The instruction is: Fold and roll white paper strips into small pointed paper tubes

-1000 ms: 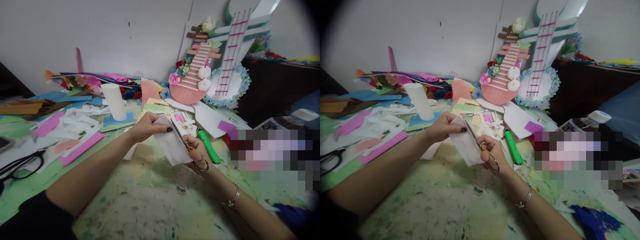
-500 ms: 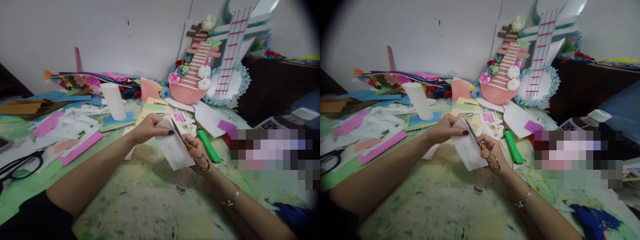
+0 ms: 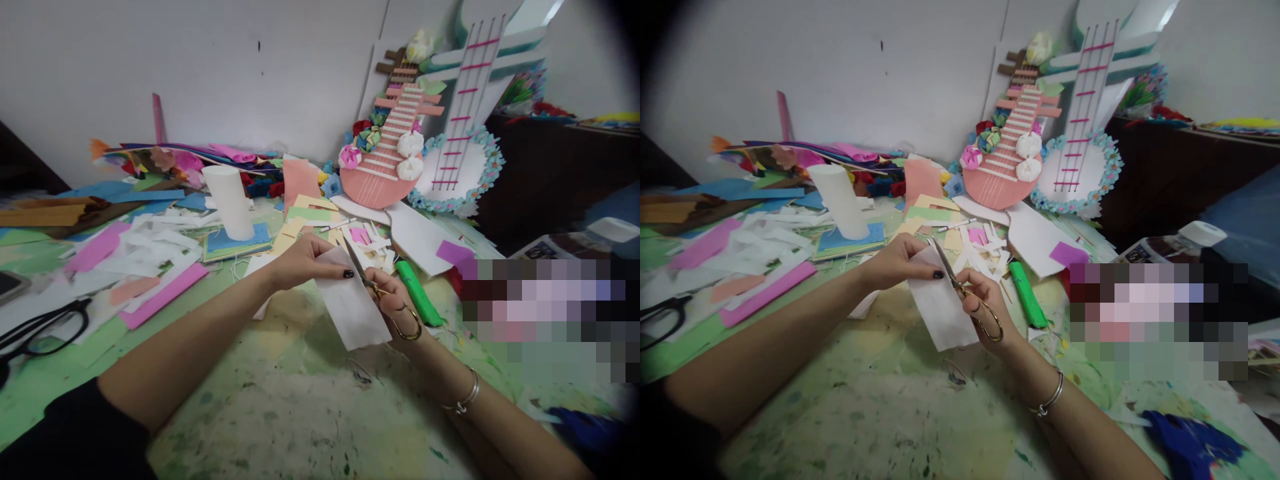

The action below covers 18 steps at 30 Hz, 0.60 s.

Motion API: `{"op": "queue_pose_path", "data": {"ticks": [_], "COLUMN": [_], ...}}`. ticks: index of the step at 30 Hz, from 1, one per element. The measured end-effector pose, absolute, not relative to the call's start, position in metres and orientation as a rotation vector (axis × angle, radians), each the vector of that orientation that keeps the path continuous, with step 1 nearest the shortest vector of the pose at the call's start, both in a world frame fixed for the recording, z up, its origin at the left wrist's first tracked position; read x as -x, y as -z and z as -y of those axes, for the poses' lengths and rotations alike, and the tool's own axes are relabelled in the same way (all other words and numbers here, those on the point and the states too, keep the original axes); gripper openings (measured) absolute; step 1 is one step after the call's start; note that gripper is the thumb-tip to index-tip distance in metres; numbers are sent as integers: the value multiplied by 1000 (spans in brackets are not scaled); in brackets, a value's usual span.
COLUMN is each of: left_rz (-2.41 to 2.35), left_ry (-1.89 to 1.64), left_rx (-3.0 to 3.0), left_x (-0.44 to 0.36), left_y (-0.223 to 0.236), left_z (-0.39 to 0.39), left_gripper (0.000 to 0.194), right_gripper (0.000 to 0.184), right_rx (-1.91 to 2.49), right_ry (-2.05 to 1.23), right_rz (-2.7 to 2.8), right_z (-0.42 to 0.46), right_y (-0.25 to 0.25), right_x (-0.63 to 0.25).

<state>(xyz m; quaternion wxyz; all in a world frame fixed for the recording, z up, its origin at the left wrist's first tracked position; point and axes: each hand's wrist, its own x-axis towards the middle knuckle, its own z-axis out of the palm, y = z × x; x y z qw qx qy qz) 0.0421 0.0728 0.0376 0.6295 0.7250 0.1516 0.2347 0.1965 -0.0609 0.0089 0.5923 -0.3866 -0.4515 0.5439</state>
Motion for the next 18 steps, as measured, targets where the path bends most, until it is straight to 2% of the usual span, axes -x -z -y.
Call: {"op": "queue_pose_path", "data": {"ticks": [8, 18], "left_rz": [-358, -376], "left_ry": [-546, -441], "left_rx": [-1637, -1683], "left_x": [-44, -35], "left_y": [-37, -49], "left_z": [-71, -82], "left_gripper": [26, 15], "right_gripper": [67, 62], "right_rx": [1006, 982], "right_ry": [-1232, -1090], "right_rz": [1055, 1052], "right_z": [58, 54], "right_y": [-9, -7], "right_x": [-200, -202]}}
